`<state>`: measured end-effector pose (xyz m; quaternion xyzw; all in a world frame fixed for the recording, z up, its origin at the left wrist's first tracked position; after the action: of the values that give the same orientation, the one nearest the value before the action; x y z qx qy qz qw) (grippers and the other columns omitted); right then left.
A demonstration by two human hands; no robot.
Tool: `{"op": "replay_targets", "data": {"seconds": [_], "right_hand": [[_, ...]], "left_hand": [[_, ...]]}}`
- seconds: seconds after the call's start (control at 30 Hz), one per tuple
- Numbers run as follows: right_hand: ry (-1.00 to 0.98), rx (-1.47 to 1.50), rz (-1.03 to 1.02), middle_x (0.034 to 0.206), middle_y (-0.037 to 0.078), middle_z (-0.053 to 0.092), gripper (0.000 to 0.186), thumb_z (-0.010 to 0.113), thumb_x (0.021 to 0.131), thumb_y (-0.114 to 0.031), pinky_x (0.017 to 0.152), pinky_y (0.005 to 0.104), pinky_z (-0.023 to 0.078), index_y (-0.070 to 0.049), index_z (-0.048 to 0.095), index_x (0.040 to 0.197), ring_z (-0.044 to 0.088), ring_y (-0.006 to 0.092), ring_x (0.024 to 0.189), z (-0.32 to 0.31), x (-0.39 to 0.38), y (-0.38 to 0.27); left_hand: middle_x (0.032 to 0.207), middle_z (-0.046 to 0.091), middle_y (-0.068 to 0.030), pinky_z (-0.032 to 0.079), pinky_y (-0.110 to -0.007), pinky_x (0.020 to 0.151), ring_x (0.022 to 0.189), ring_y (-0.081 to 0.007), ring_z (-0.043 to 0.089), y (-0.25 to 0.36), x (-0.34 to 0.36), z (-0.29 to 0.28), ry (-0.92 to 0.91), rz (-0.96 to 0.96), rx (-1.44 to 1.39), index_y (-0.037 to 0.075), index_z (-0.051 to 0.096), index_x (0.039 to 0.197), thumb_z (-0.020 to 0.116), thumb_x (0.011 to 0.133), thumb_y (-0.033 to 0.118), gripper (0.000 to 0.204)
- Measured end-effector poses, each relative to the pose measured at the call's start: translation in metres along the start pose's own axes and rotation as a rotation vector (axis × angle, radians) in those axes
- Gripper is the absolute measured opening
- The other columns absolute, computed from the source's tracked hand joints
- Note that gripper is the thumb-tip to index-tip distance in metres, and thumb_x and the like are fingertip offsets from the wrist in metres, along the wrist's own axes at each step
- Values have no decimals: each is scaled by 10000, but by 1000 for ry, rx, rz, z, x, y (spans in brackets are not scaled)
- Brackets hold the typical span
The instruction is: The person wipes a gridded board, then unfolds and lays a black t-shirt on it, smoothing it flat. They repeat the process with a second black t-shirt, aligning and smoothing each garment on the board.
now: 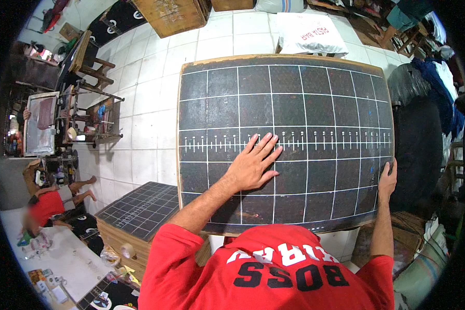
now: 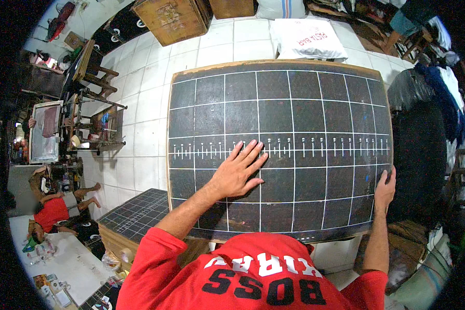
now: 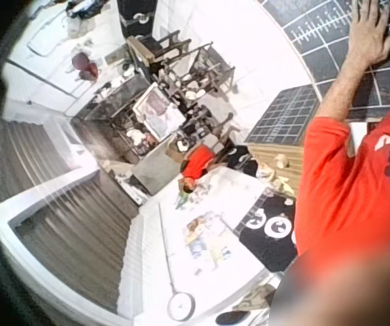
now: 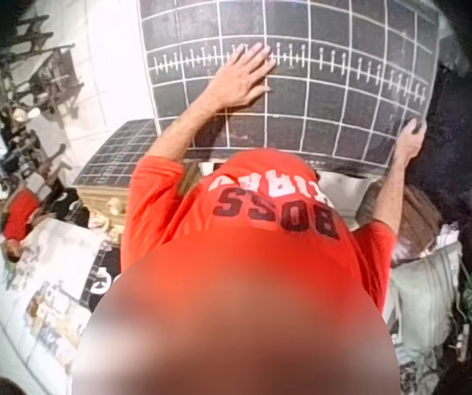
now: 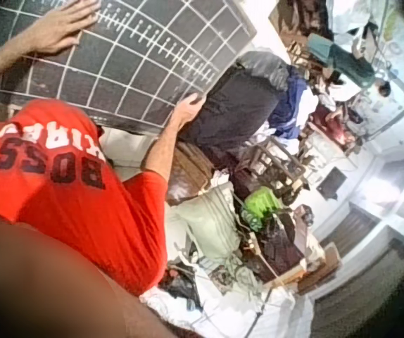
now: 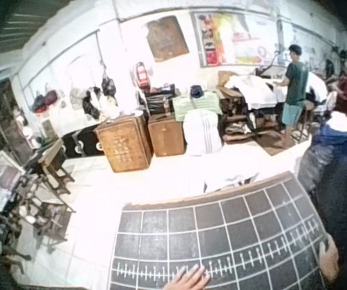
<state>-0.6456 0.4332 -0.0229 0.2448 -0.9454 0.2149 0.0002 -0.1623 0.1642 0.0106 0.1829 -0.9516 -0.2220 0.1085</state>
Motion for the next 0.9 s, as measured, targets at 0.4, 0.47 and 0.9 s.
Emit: {"op": "replay_targets", "data": {"seconds": [0.4, 0.47, 0.9], "right_hand": [[27, 13, -23, 1399, 200, 642, 527, 530, 1068, -398, 1033, 441, 490, -131, 508, 1522, 626, 396, 1264, 2, 2, 5], [5, 18, 0, 1403, 203, 640, 531, 519, 1072, -405, 1041, 444, 484, -129, 504, 1526, 623, 400, 1271, 3, 1, 6], [-4, 6, 20, 1393, 204, 645, 520, 516, 1071, -414, 1035, 445, 489, -158, 509, 1523, 630, 403, 1258, -1, -1, -2]], "left_hand": [[1634, 320, -305, 224, -555, 1252, 1536, -444, 290, -256, -164, -136, 170, -1102, 474, -65, 347, 1569, 472, 1062, 514, 780], [1632, 339, -285, 216, -542, 1261, 1545, -430, 278, -190, -124, -104, 341, -703, 328, -44, 373, 1562, 548, 1049, 435, 723], [1678, 331, -152, 166, -603, 1253, 1561, -373, 264, -220, -100, -109, 87, -806, 400, 57, 403, 1584, 501, 1063, 459, 665]]}}
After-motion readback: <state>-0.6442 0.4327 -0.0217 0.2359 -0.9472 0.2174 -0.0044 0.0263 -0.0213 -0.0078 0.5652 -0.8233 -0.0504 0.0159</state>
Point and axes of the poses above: each hand's wrist, its own x-axis towards the middle knuckle, its own z-axis out of the palm, y = z × x, the point moved 9 cm from there along x, towards the middle knuckle
